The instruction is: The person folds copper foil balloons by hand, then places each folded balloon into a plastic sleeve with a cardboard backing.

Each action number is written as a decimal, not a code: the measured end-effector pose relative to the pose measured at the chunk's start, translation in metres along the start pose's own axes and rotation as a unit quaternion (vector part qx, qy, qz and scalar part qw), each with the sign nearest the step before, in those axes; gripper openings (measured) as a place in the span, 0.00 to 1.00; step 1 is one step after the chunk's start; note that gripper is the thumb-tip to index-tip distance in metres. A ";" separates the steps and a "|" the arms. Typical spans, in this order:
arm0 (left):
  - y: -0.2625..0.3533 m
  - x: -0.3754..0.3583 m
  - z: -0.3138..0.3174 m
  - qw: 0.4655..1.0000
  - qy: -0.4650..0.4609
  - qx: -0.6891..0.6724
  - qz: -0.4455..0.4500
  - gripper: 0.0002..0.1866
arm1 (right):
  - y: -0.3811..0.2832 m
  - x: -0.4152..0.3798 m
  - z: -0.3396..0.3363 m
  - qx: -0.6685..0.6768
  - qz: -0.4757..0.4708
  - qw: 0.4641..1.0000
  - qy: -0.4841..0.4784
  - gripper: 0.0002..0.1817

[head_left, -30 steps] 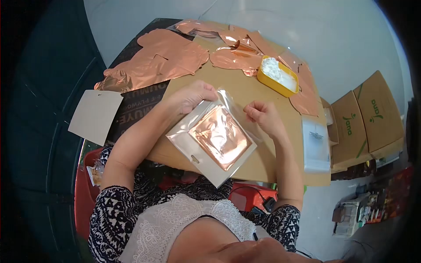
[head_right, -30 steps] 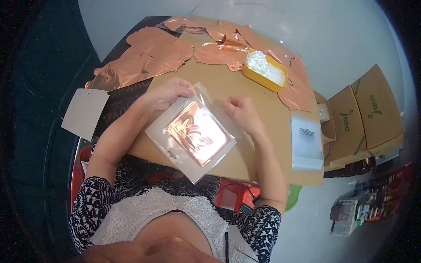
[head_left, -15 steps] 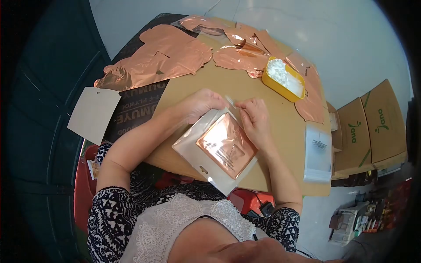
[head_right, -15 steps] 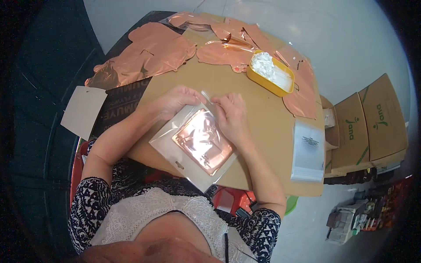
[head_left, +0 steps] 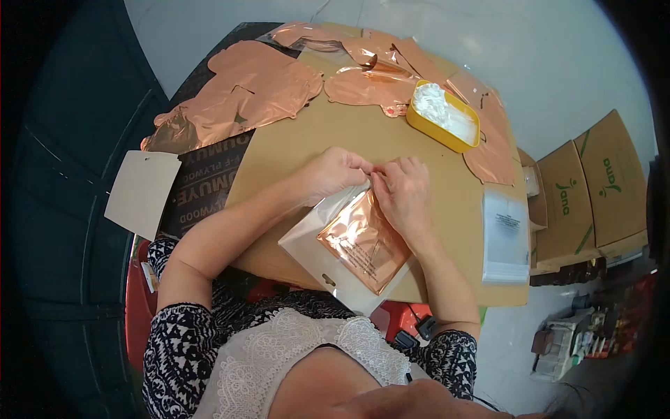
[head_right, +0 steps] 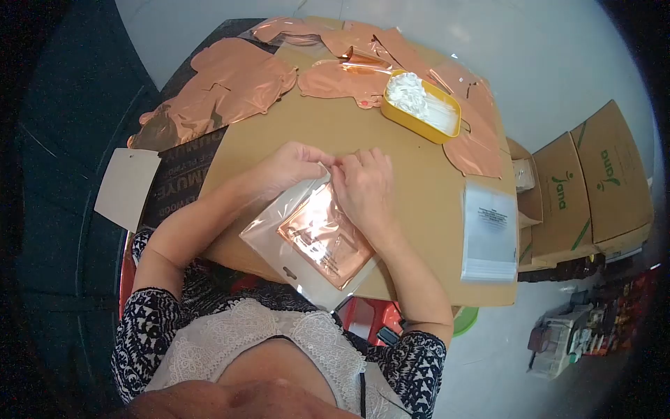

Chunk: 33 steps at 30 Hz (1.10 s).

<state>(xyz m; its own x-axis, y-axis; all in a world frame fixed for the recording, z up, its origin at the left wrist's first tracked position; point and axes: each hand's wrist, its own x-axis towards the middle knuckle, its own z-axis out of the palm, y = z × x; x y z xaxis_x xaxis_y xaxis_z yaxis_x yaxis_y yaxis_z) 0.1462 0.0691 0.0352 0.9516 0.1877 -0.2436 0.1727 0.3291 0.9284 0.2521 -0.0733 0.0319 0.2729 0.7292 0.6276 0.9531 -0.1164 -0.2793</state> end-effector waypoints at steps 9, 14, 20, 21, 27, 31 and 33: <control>-0.004 0.017 0.002 0.986 -0.055 0.139 0.078 0.14 | -0.001 0.003 -0.005 -0.048 -0.010 0.999 0.017 0.03; 0.001 0.015 0.004 0.986 -0.041 0.158 0.029 0.14 | 0.007 0.005 -0.003 0.017 0.008 1.000 0.021 0.03; 0.001 0.010 0.003 0.992 -0.016 0.123 -0.007 0.14 | 0.005 0.008 -0.001 0.107 0.140 0.984 0.007 0.01; 0.002 0.009 0.001 0.994 -0.014 0.105 -0.028 0.14 | 0.006 0.008 0.002 0.103 0.153 0.983 0.017 0.02; 0.020 -0.020 -0.027 0.998 0.019 0.061 0.013 0.14 | 0.052 0.007 -0.002 0.300 0.350 0.883 0.090 0.07; 0.027 -0.042 -0.061 0.995 0.066 0.001 0.072 0.15 | 0.095 0.008 -0.009 0.578 0.398 0.681 0.211 0.09; 0.027 -0.054 -0.081 0.989 0.089 -0.044 0.106 0.16 | 0.104 0.012 -0.020 0.657 0.409 0.567 0.281 0.10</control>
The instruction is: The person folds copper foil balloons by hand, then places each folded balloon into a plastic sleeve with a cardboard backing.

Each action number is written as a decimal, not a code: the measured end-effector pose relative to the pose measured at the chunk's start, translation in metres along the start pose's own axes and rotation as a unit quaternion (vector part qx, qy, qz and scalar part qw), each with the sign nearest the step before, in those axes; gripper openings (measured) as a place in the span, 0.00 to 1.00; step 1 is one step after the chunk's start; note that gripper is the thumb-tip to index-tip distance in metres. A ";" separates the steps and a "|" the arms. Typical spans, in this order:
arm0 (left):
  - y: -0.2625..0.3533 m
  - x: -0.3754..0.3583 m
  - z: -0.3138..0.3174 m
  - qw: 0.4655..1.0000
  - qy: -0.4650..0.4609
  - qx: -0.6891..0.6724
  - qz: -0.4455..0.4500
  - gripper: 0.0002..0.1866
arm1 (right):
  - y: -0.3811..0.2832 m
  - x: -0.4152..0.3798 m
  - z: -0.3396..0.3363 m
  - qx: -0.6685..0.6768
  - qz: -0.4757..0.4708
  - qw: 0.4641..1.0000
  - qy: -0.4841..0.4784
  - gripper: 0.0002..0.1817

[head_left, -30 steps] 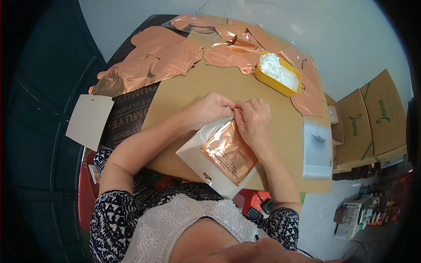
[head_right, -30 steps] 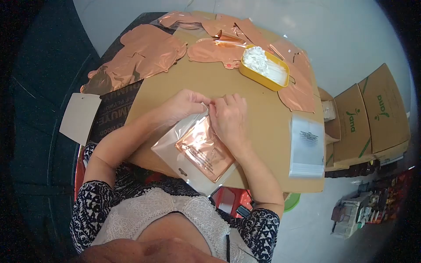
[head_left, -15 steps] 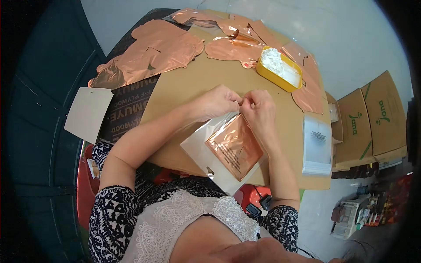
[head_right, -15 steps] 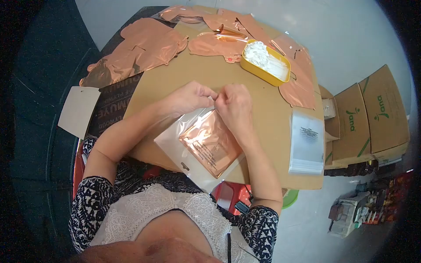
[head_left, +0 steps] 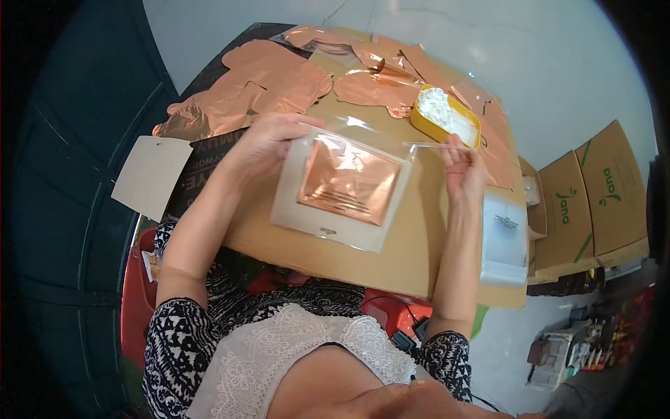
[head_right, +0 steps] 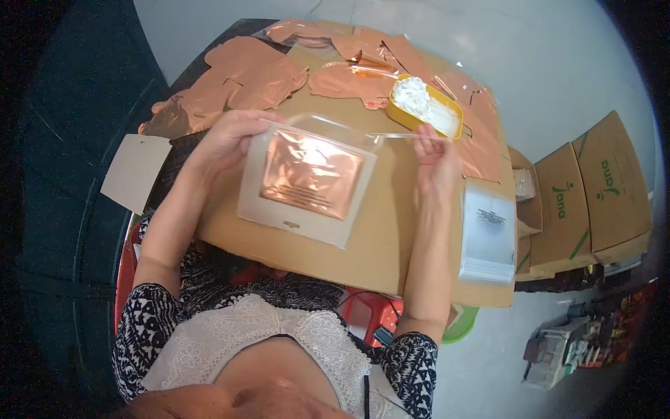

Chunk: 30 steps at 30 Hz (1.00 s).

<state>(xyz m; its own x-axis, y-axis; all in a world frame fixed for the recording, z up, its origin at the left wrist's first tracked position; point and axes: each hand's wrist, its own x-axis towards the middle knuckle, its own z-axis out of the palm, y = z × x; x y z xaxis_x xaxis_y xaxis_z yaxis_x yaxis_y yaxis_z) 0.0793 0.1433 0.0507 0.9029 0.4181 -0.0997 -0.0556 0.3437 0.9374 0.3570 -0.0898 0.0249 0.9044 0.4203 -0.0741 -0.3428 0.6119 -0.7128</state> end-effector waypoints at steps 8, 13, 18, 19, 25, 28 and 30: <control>0.004 -0.017 -0.040 0.995 0.001 -0.061 0.073 0.17 | -0.027 0.067 -0.090 0.134 0.038 0.986 -0.092 0.08; -0.001 -0.007 -0.034 0.993 -0.039 -0.089 0.070 0.17 | -0.004 -0.009 -0.008 -0.070 0.110 0.977 -0.166 0.13; -0.004 0.003 -0.018 0.994 -0.056 -0.080 0.044 0.17 | 0.022 -0.044 0.020 -0.173 0.200 0.915 -0.303 0.25; -0.004 0.003 -0.014 0.994 -0.064 -0.081 0.039 0.17 | 0.021 -0.046 0.021 -0.191 0.207 0.900 -0.333 0.25; -0.009 0.007 -0.016 0.993 -0.105 -0.056 0.011 0.18 | 0.029 -0.064 0.028 -0.157 0.244 0.891 -0.349 0.27; -0.010 0.008 -0.021 0.993 -0.107 -0.037 0.021 0.18 | 0.029 -0.063 0.027 -0.156 0.245 0.887 -0.360 0.26; -0.011 0.007 -0.023 0.993 -0.107 -0.042 0.028 0.18 | 0.026 -0.067 0.031 -0.155 0.236 0.888 -0.364 0.26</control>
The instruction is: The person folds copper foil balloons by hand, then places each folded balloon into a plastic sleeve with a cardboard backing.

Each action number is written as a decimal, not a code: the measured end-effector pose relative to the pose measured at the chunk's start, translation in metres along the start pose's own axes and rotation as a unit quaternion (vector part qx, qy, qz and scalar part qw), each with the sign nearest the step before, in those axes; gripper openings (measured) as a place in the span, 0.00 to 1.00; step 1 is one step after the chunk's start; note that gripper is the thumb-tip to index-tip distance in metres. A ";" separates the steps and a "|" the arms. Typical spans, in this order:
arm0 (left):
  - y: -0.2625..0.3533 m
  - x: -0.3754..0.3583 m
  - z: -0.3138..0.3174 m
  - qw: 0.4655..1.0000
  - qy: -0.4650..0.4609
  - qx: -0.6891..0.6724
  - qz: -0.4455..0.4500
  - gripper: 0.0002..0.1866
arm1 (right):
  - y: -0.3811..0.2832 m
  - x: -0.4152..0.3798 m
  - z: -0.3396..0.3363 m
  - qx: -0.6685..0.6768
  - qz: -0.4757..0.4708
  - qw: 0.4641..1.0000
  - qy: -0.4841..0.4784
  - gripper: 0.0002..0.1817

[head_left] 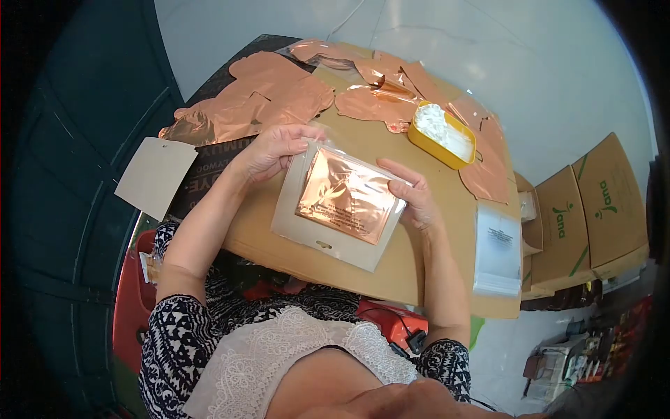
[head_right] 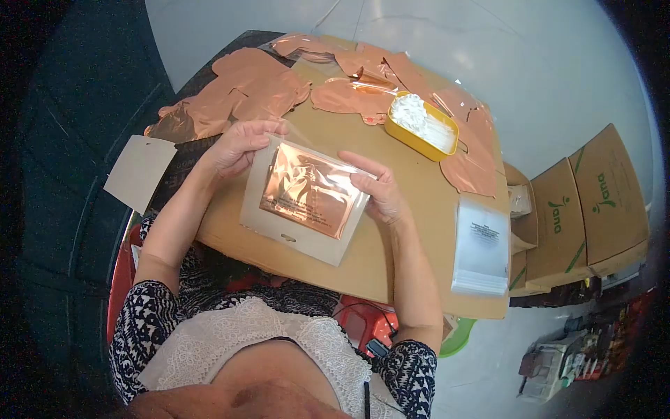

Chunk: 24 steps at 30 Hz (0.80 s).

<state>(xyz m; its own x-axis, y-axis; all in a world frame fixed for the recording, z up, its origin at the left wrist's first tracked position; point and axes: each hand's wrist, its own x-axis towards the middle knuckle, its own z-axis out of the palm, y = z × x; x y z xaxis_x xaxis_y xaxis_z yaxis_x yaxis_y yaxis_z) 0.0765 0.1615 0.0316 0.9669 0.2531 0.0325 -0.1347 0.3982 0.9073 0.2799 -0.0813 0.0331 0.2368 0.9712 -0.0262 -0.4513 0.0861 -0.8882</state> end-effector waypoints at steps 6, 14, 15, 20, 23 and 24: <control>-0.005 -0.004 -0.005 0.999 0.004 -0.029 0.038 0.10 | 0.011 0.001 -0.024 -0.009 -0.018 0.999 -0.038 0.14; -0.004 -0.001 -0.004 0.998 -0.012 -0.051 0.029 0.03 | 0.008 0.002 -0.038 -0.161 -0.013 0.986 -0.034 0.10; -0.007 0.001 -0.004 0.999 0.016 -0.015 0.023 0.03 | 0.005 0.001 -0.037 -0.178 0.001 0.984 -0.031 0.10; -0.015 0.004 -0.005 0.993 0.088 0.075 0.025 0.05 | -0.011 -0.004 -0.035 -0.194 -0.001 0.979 -0.057 0.09; -0.008 0.001 -0.002 0.994 0.095 0.034 0.035 0.05 | -0.015 -0.007 -0.052 -0.167 -0.045 0.984 -0.043 0.10; -0.006 -0.001 -0.004 0.994 0.096 0.031 0.038 0.05 | -0.017 -0.008 -0.056 -0.158 -0.057 0.985 -0.027 0.11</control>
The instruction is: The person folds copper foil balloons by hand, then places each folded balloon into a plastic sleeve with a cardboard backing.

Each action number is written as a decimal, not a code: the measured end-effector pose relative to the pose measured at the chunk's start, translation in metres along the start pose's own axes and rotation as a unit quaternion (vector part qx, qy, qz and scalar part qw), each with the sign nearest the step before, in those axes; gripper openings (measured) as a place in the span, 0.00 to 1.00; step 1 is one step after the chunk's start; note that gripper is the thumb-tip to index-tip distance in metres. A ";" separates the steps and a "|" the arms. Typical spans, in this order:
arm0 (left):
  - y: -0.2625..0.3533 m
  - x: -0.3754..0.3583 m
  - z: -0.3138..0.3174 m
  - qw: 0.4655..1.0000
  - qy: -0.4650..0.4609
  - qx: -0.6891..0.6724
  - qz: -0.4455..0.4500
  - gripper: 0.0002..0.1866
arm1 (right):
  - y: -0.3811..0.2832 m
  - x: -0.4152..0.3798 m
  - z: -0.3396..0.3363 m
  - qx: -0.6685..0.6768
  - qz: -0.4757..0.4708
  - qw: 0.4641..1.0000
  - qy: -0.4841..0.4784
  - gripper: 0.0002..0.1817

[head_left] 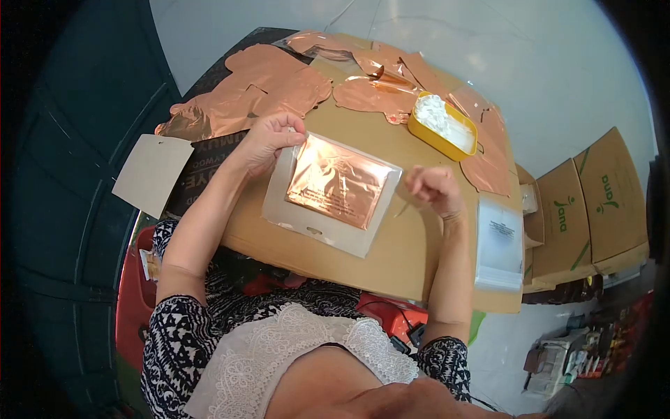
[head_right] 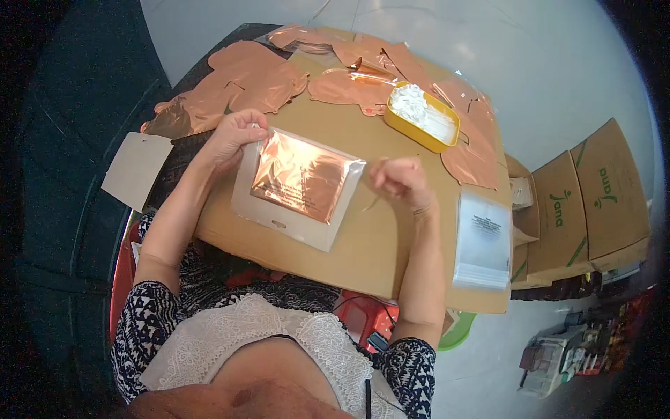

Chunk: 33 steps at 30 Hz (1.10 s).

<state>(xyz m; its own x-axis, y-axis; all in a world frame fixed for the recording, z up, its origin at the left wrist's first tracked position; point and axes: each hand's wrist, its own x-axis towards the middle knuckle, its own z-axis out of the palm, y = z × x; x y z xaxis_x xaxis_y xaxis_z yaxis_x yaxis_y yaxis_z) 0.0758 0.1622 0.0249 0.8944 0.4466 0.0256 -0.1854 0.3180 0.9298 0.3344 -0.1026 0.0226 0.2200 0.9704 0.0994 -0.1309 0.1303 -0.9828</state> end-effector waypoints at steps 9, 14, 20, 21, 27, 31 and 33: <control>0.009 0.001 0.014 1.000 -0.011 0.021 -0.004 0.07 | -0.002 0.012 0.031 -0.117 0.106 0.981 0.112 0.24; 0.014 0.010 0.025 0.998 -0.029 0.054 -0.020 0.11 | -0.008 0.009 0.045 -0.111 0.170 0.976 0.076 0.14; 0.020 0.011 0.015 0.998 -0.065 0.018 -0.015 0.21 | -0.005 0.009 0.033 -0.101 0.153 0.982 0.043 0.14; 0.020 0.011 0.013 0.997 -0.070 0.012 -0.015 0.21 | -0.006 0.009 0.034 -0.107 0.150 0.982 0.042 0.14; 0.020 0.007 0.011 0.996 -0.087 -0.002 -0.012 0.22 | -0.008 0.008 0.040 -0.108 0.117 0.987 0.030 0.14; 0.024 0.004 0.015 0.996 -0.093 0.006 0.000 0.21 | -0.016 0.004 0.039 -0.139 0.126 0.982 0.018 0.13; 0.024 0.005 0.015 0.995 -0.103 0.012 0.001 0.21 | -0.020 -0.001 0.039 -0.144 0.129 0.981 0.014 0.12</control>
<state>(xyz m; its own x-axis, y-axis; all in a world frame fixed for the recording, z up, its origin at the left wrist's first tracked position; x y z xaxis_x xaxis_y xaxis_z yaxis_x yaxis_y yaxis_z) 0.0817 0.1594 0.0529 0.9588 0.2662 0.0990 -0.1790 0.2957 0.9384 0.2990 -0.0979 0.0481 0.2430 0.9568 -0.1595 0.0923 -0.1865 -0.9781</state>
